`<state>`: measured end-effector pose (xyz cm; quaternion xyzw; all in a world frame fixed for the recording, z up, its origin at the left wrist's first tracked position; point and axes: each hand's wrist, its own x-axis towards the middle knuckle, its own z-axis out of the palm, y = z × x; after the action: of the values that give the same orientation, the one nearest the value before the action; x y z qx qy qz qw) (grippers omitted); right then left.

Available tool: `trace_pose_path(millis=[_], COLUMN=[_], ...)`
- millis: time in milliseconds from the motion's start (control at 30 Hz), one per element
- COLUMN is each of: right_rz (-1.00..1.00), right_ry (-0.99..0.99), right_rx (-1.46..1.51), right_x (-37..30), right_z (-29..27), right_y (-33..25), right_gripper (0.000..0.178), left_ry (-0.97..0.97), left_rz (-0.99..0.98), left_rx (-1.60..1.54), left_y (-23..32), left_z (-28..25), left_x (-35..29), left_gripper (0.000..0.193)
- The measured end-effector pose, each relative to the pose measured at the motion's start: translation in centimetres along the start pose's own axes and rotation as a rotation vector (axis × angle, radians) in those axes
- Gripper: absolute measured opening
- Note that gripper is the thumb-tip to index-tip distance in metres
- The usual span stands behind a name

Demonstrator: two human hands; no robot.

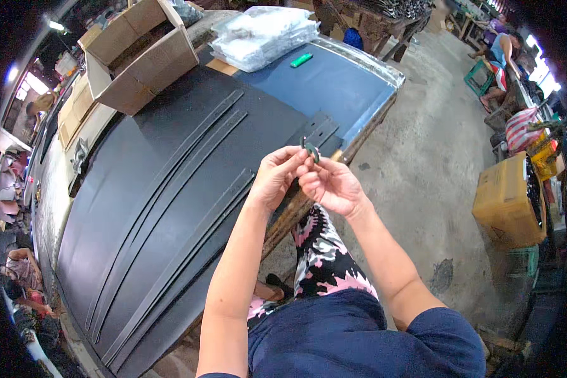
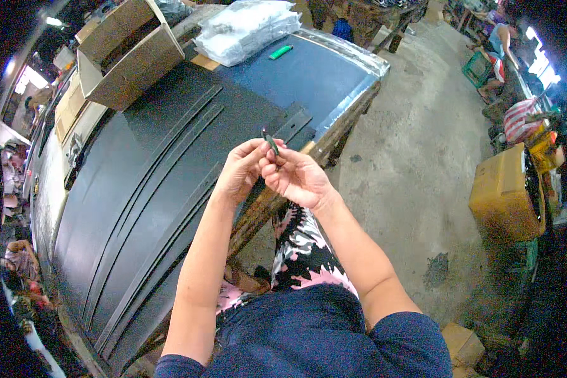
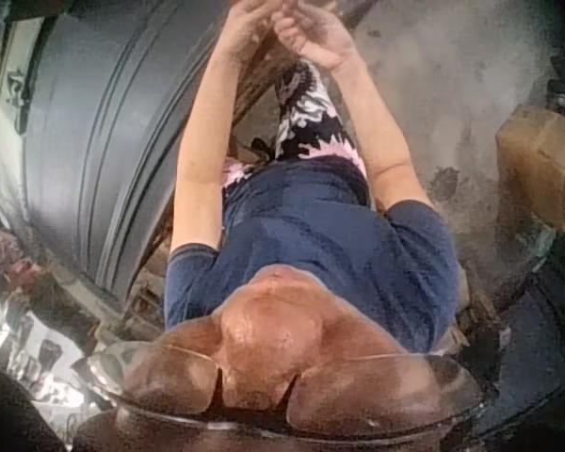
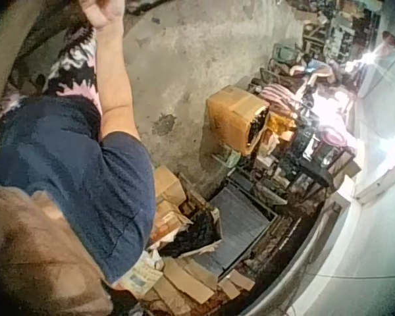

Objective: The recorder is assembling black leather strips, applying a small green rubber component to specific points on the strips.

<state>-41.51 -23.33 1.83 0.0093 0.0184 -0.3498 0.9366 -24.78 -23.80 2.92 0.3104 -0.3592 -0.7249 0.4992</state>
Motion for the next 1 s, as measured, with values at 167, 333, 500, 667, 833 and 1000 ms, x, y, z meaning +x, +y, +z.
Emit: trace_pose_path(millis=[167, 333, 500, 667, 833, 1000], right_rz=[-0.142, -0.737, -0.593, -0.536, -0.697, -0.582], right_ry=[0.085, 0.568, 0.928, 1.209, 1.237, 0.717], right_rx=[-0.961, -2.023, -2.566, -2.595, -2.426, -1.467], right_x=[4.0, 15.2, 24.7, 26.3, 24.5, 18.8], right_z=[4.5, 3.8, 1.0, 2.8, 1.6, 4.3], right_y=[-4.4, -16.0, -19.6, -19.6, -21.3, -20.0], right_gripper=[0.038, 0.032, 0.045, 0.030, 0.041, 0.036], left_ry=[0.197, 0.359, 0.446, 0.449, 0.449, 0.424], left_rz=[0.292, 0.296, 0.291, 0.269, 0.266, 0.295], left_rx=[-0.139, -0.157, -0.137, -0.120, -0.007, 0.069], left_y=[3.6, 3.0, 2.9, 3.7, 3.4, 3.3], left_z=[-2.7, -5.6, -6.0, -4.4, -3.4, -3.6], left_x=[0.5, 0.9, 0.8, 0.6, 0.6, 0.6], left_gripper=[0.018, 0.017, 0.017, 0.018, 0.021, 0.030])
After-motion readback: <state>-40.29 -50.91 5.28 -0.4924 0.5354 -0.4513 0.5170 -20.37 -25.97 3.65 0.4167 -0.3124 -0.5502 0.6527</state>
